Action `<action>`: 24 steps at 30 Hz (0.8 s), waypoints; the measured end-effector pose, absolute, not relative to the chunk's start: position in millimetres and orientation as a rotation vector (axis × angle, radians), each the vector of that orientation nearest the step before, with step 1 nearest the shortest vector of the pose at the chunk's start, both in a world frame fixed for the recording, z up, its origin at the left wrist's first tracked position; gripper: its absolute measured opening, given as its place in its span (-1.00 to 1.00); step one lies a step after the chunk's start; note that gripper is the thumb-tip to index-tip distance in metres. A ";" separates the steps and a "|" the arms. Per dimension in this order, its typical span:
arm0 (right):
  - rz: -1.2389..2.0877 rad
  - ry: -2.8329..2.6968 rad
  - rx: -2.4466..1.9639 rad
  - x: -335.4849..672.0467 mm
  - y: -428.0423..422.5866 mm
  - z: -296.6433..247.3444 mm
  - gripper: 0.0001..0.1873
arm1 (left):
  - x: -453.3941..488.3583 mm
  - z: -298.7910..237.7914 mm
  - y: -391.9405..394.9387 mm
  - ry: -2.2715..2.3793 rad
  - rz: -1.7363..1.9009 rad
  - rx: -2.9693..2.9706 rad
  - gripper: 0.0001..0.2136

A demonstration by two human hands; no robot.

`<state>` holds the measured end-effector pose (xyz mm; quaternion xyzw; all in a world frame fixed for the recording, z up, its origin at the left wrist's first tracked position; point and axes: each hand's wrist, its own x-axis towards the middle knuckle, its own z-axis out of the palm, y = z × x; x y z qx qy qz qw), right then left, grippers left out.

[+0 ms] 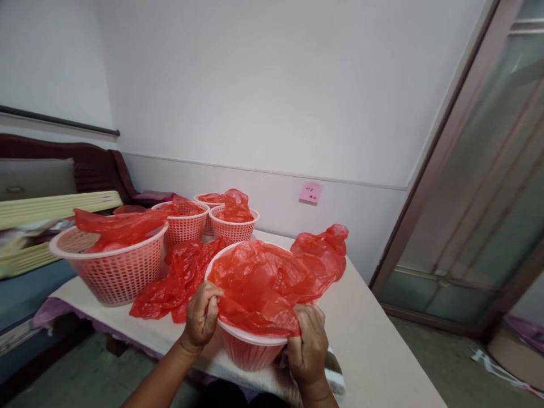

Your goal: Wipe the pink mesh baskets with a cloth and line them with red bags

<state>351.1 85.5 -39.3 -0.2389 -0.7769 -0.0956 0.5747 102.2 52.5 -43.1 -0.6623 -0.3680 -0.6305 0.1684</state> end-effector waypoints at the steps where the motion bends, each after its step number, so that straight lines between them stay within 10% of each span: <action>1: -0.225 -1.824 -0.558 351.3 84.7 -40.3 -0.79 | 101.6 -44.1 51.1 -1.039 -1.794 -1.888 -0.85; 24: -0.203 -1.831 -0.622 355.4 91.1 -46.2 -0.76 | 103.9 -43.6 55.9 -0.997 -1.834 -1.909 -0.81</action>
